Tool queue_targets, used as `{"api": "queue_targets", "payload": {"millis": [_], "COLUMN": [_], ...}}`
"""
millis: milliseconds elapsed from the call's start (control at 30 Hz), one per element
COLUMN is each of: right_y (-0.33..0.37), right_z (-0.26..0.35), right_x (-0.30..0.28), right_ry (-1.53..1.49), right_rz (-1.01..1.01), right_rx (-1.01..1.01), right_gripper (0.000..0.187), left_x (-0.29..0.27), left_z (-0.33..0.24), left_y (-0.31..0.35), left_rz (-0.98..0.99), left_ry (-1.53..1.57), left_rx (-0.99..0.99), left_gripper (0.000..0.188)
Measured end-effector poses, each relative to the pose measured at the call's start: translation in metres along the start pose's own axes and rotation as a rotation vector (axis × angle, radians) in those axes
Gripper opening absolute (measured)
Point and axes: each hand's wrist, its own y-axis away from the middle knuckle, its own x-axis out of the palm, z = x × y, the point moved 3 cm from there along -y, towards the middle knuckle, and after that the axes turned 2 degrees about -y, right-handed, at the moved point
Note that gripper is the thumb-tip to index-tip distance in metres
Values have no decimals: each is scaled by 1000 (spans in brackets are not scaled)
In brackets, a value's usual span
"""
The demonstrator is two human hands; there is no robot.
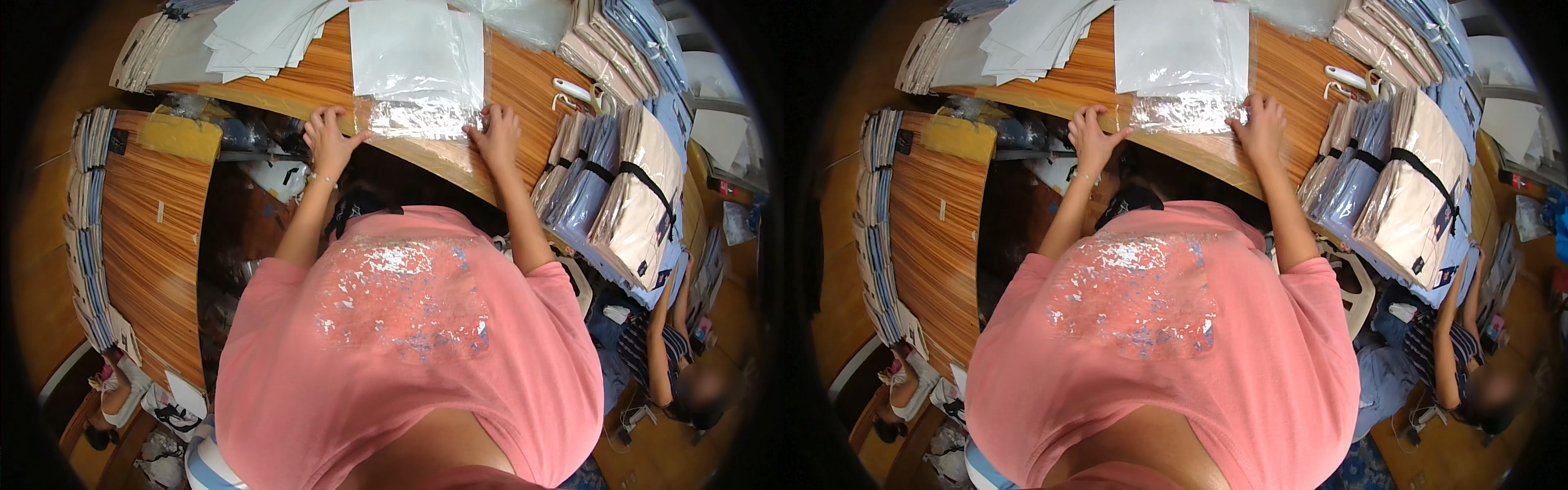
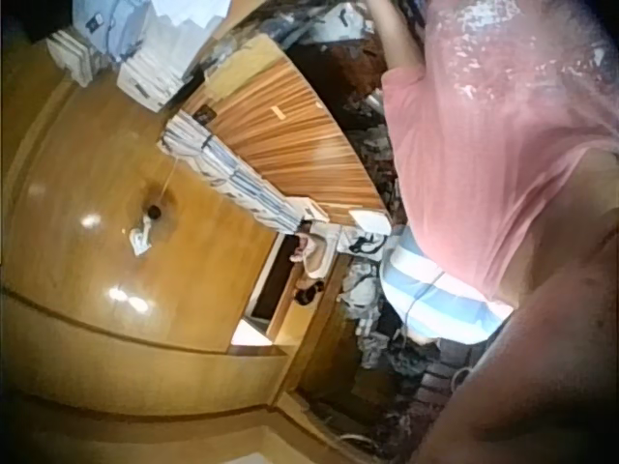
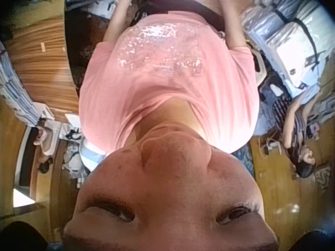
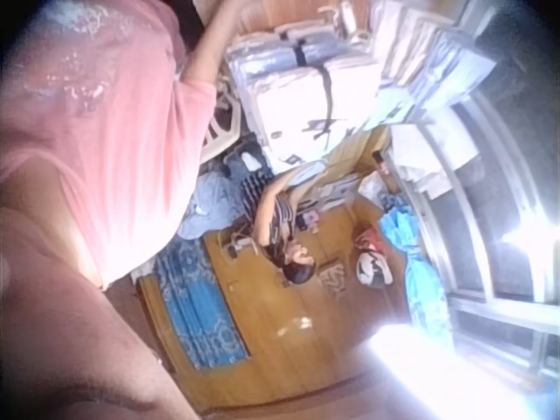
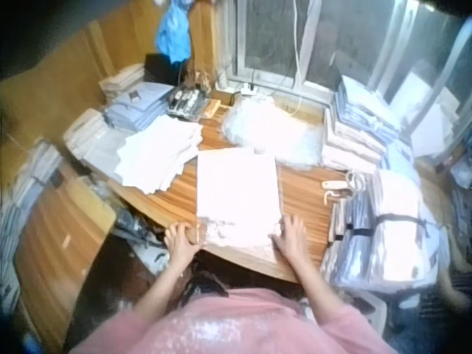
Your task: The person prepares and packages garments by inserting white cardboard sheets into plastic bags, stacking them, and then unfolding and preparing a cream-colored cloth item.
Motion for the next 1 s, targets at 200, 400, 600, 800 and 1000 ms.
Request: {"api": "queue_targets", "payload": {"millis": [200,400,600,800,1000], "right_y": [36,-5,-57,-65,-77], "right_z": [27,70,94,155,186], "right_x": [8,9,43,30,40], "right_ry": [47,-87,-213,-538,-659], "right_rz": [167,-104,231,196,153], "right_rx": [-365,-457,-220,-215,-153], "right_gripper": [42,27,15,19,22], "left_x": [5,-9,32,17,-50], "left_z": [11,-37,-72,-27,-16], "left_y": [8,21,11,-14,-9], "left_rz": [-22,37,450,218,-48], "left_ry": [6,427,1539,1719,1363], "left_rx": [468,397,-560,-845,-773], "left_gripper": [27,20,38,41,38]}}
